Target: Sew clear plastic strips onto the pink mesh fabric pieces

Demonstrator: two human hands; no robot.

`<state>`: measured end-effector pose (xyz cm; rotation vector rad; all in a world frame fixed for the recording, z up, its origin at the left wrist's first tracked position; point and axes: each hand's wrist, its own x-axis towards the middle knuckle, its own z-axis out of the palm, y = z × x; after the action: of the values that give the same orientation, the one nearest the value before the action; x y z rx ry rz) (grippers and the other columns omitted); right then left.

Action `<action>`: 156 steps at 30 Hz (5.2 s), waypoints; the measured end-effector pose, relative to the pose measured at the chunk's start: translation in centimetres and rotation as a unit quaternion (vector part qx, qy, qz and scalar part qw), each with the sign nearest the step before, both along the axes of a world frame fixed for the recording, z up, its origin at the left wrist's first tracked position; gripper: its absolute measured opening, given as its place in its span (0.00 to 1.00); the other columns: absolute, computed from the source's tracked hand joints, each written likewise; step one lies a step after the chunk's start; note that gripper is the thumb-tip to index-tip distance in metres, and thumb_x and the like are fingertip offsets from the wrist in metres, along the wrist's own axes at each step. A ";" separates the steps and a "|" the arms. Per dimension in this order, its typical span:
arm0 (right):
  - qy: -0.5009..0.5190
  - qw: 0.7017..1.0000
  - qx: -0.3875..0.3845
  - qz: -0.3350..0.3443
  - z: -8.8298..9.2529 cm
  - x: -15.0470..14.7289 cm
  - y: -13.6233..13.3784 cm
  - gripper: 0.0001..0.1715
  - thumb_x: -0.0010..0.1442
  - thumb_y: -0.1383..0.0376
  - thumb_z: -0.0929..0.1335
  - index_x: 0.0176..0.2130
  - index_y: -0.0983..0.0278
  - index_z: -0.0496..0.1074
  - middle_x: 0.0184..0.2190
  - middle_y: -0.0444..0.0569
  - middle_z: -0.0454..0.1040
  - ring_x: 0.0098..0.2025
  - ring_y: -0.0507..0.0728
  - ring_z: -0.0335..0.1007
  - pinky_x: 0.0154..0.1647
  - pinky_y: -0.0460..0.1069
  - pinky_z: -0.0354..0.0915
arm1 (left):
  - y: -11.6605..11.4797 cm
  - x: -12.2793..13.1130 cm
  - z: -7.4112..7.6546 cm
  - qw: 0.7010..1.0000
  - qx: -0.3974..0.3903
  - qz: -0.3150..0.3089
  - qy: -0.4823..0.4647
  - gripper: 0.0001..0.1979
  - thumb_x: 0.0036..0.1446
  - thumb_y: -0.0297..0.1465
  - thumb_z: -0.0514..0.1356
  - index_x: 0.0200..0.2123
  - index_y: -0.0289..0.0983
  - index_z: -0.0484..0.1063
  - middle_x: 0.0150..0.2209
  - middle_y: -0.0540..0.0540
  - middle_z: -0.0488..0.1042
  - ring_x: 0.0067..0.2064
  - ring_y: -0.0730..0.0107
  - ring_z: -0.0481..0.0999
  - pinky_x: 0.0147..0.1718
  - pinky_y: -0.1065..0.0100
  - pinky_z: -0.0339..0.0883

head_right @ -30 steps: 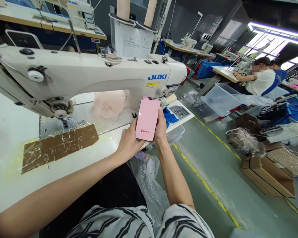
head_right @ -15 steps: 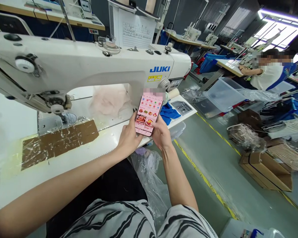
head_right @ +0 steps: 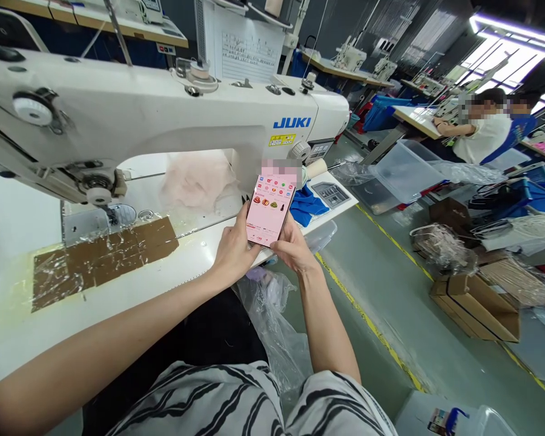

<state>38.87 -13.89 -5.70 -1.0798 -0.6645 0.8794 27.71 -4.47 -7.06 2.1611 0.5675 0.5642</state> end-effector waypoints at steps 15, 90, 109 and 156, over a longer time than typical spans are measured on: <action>-0.005 1.000 -0.021 -0.003 0.4 0.1 0.2 0.44 0.38 0.73 0.74 0.55 0.54 0.67 0.60 0.46 0.71 0.65 0.66 0.62 0.61 0.64 0.66 | 0.1 0.1 -0.3 1.000 0.007 -0.006 0.004 0.46 0.55 0.22 0.57 0.70 0.39 0.33 0.64 0.41 0.65 0.55 0.54 0.73 0.53 0.56 0.62; -0.045 0.978 -0.064 -0.193 1.7 0.8 2.4 0.22 0.53 0.49 0.69 0.41 0.61 0.75 0.44 0.47 0.81 0.55 0.66 0.73 0.52 0.58 0.72 | -0.2 -0.3 0.2 1.000 0.020 -0.023 0.007 0.43 0.55 0.21 0.56 0.68 0.35 0.36 0.56 0.39 0.74 0.49 0.57 0.75 0.49 0.59 0.60; -0.094 0.986 -0.063 -0.120 1.2 1.1 0.9 0.25 0.46 0.62 0.71 0.47 0.59 0.74 0.48 0.47 0.80 0.55 0.65 0.73 0.54 0.60 0.71 | -0.2 -0.3 0.3 1.000 0.011 -0.015 0.001 0.45 0.55 0.22 0.58 0.69 0.37 0.35 0.54 0.43 0.75 0.51 0.57 0.75 0.50 0.59 0.61; -0.150 0.979 -0.060 -0.126 1.3 0.4 1.0 0.22 0.49 0.62 0.75 0.46 0.58 0.75 0.47 0.44 0.80 0.52 0.60 0.75 0.59 0.56 0.65 | -0.3 -0.6 0.6 1.000 -0.009 0.002 0.015 0.45 0.52 0.21 0.58 0.69 0.40 0.38 0.57 0.42 0.72 0.48 0.56 0.74 0.49 0.59 0.64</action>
<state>39.23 -12.92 -4.43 -1.3886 -0.7118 0.5468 27.11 -4.77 -6.49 2.1544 0.5904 0.5270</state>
